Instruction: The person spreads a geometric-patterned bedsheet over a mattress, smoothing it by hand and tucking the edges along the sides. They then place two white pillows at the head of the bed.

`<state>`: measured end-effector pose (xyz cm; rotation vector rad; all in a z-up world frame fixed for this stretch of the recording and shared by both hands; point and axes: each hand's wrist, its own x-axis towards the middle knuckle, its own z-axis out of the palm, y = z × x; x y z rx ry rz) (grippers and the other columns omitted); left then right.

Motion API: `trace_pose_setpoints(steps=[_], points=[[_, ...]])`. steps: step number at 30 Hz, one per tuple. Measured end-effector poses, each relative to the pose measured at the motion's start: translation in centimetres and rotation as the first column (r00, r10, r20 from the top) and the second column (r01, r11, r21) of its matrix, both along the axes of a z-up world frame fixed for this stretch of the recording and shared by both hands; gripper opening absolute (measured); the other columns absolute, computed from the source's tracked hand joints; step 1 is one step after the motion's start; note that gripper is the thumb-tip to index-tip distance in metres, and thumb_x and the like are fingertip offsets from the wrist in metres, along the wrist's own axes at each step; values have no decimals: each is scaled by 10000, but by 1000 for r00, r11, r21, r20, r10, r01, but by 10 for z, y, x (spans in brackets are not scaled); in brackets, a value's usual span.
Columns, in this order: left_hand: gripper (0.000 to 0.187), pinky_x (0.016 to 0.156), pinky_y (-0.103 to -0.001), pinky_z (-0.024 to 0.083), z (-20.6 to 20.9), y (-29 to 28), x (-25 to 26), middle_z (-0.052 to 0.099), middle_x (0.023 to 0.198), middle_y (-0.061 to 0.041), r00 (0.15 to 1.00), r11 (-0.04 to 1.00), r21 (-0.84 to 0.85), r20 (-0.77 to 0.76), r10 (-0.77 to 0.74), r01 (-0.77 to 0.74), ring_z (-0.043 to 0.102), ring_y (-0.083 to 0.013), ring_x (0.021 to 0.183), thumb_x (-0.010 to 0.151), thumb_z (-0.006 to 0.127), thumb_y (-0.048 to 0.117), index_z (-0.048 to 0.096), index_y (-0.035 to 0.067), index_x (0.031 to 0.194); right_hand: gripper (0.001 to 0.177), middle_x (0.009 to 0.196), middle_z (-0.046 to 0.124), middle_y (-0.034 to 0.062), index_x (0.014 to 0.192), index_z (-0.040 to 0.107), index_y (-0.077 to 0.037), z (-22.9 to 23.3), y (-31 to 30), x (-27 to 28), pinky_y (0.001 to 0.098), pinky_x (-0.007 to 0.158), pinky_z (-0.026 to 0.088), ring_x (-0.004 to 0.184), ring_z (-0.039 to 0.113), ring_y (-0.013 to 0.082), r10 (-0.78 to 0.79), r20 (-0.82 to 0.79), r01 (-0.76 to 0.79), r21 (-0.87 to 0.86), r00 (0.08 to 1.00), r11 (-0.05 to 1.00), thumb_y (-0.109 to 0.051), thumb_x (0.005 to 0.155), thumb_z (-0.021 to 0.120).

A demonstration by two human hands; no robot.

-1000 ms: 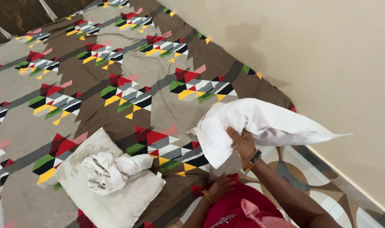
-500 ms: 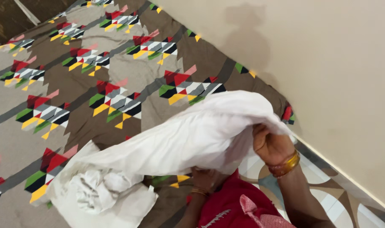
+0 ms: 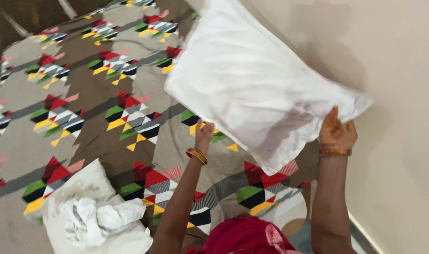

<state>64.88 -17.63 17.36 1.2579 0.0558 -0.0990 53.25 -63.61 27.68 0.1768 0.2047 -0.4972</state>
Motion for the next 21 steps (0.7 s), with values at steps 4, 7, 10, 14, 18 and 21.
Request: trace_pose_setpoints(steps=[4,7,10,14,18,21], points=[[716,1131,-446,530,-54,5,-53,489,1297,-36,938,934,-262,309,-155,241,557,-197,1193,1025,744,180,323,97,1598,507,1242,647,235,1246,504,116,-80,20,25,493,954,631,1149,718,388,100,-157,-95,42,982,995,-367,1100,448],[691,937,-405,499,-92,55,-141,586,1400,-42,951,954,237,-288,-110,183,577,-166,1211,965,677,347,357,168,1550,418,1255,708,263,1179,569,79,-122,65,25,479,908,618,1119,722,362,307,-252,-304,52,918,951,-321,1095,484],[526,827,-368,464,-123,113,-217,554,1227,27,854,990,117,-519,-5,77,534,-121,1071,1001,667,393,437,181,1424,377,1223,723,243,1125,626,46,-140,129,27,470,924,601,1107,713,336,509,-237,-526,-8,827,850,-308,1085,502],[286,588,-298,413,-157,194,-297,538,862,49,839,971,-158,-540,67,-179,502,-98,725,1057,655,427,573,185,1185,329,1209,729,179,1117,666,9,-134,243,0,433,951,577,1122,708,295,738,-312,-790,-69,598,610,-278,1084,510],[244,436,-284,335,-174,250,-346,429,648,78,850,860,-340,-495,181,-381,392,-99,515,1031,699,446,607,220,1022,317,1215,721,149,1151,677,1,-127,363,-27,396,942,568,1091,688,258,865,-344,-928,-196,366,316,-261,1084,512],[363,541,-305,393,-181,271,-381,473,743,82,673,867,63,-603,428,-495,430,-92,626,917,689,520,672,214,1112,285,1207,706,127,1174,670,-33,-122,440,-56,370,945,564,1078,680,247,884,-432,-969,-232,178,82,-257,1064,531]])
